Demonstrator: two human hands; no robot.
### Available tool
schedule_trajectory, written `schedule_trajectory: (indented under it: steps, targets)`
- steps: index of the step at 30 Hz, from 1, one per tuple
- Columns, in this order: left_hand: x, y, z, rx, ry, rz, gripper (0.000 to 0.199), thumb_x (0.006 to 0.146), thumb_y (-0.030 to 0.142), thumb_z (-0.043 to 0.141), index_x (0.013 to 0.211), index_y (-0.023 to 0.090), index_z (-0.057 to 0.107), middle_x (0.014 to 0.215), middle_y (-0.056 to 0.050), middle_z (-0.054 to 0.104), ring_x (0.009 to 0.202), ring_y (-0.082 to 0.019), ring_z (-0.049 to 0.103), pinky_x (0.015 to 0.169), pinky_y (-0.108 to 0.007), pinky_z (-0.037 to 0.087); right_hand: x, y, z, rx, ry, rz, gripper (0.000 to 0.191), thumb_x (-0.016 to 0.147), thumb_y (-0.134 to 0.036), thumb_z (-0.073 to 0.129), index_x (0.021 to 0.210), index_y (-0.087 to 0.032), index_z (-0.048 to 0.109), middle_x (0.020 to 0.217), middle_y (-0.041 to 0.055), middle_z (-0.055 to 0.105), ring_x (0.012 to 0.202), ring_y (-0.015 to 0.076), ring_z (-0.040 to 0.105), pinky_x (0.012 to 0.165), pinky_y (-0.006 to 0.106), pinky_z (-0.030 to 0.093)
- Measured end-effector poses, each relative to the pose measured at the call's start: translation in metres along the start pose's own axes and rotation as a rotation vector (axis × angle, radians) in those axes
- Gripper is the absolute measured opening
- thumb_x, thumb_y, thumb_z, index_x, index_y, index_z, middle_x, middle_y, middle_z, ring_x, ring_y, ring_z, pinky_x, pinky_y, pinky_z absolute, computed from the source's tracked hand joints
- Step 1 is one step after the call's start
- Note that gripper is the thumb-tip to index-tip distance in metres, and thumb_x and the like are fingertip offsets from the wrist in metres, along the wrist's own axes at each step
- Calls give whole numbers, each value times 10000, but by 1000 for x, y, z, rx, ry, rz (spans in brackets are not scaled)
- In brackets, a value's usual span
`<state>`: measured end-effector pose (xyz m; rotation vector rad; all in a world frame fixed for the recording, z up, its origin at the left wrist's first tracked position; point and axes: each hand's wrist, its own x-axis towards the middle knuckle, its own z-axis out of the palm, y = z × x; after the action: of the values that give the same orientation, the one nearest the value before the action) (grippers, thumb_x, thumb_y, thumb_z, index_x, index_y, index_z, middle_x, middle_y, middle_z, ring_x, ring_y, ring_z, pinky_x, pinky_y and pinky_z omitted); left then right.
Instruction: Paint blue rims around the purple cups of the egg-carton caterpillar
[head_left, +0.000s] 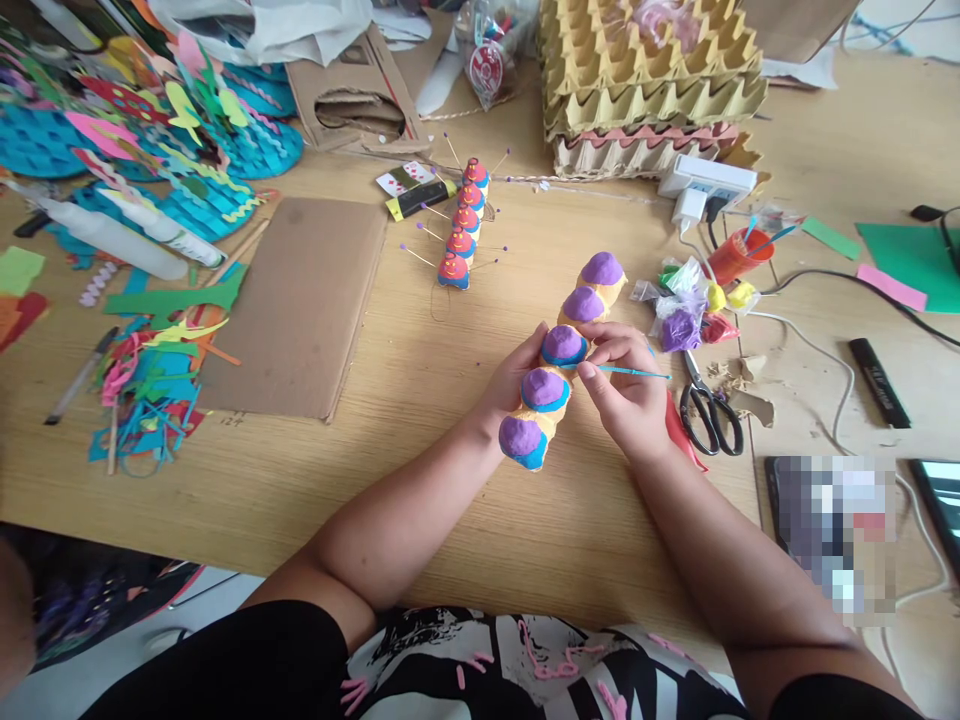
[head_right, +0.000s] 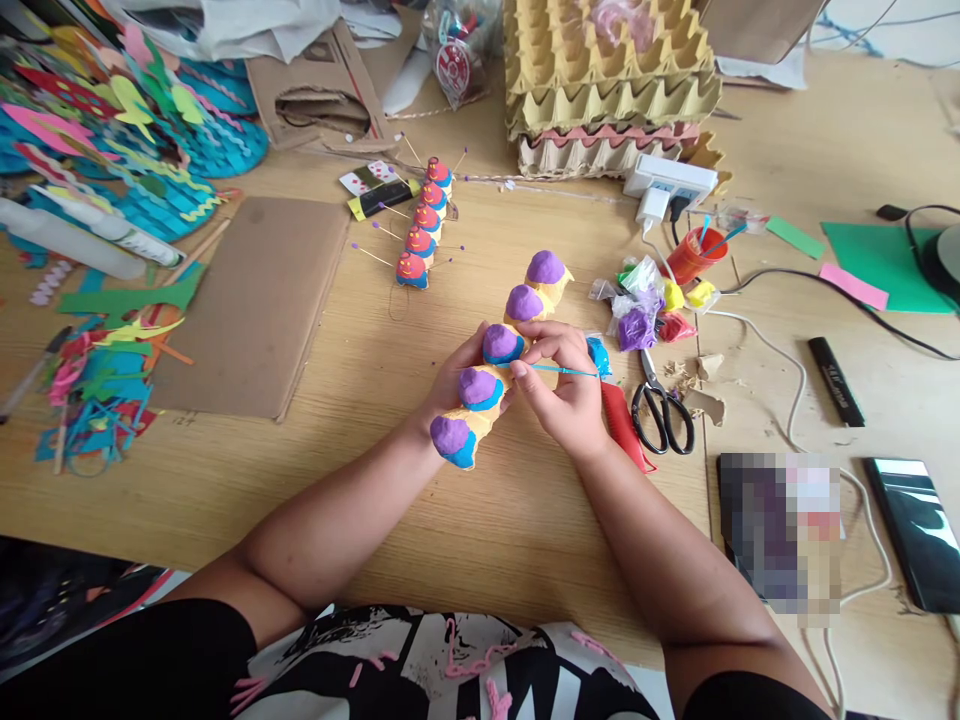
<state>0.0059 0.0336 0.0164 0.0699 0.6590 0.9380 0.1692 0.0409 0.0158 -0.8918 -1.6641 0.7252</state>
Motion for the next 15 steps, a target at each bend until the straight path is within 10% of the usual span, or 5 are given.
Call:
schedule_trajectory:
  steps: [15]
  targets:
    - [2, -5, -1, 105, -33, 130, 320, 926, 618, 758, 900, 301, 799, 848, -3, 777, 682, -164, 681, 609, -291, 483, 0, -4, 4, -116, 48, -52, 170, 979, -364, 780, 907, -281, 650, 1173, 59, 797, 1127, 276, 730, 1017, 534, 535]
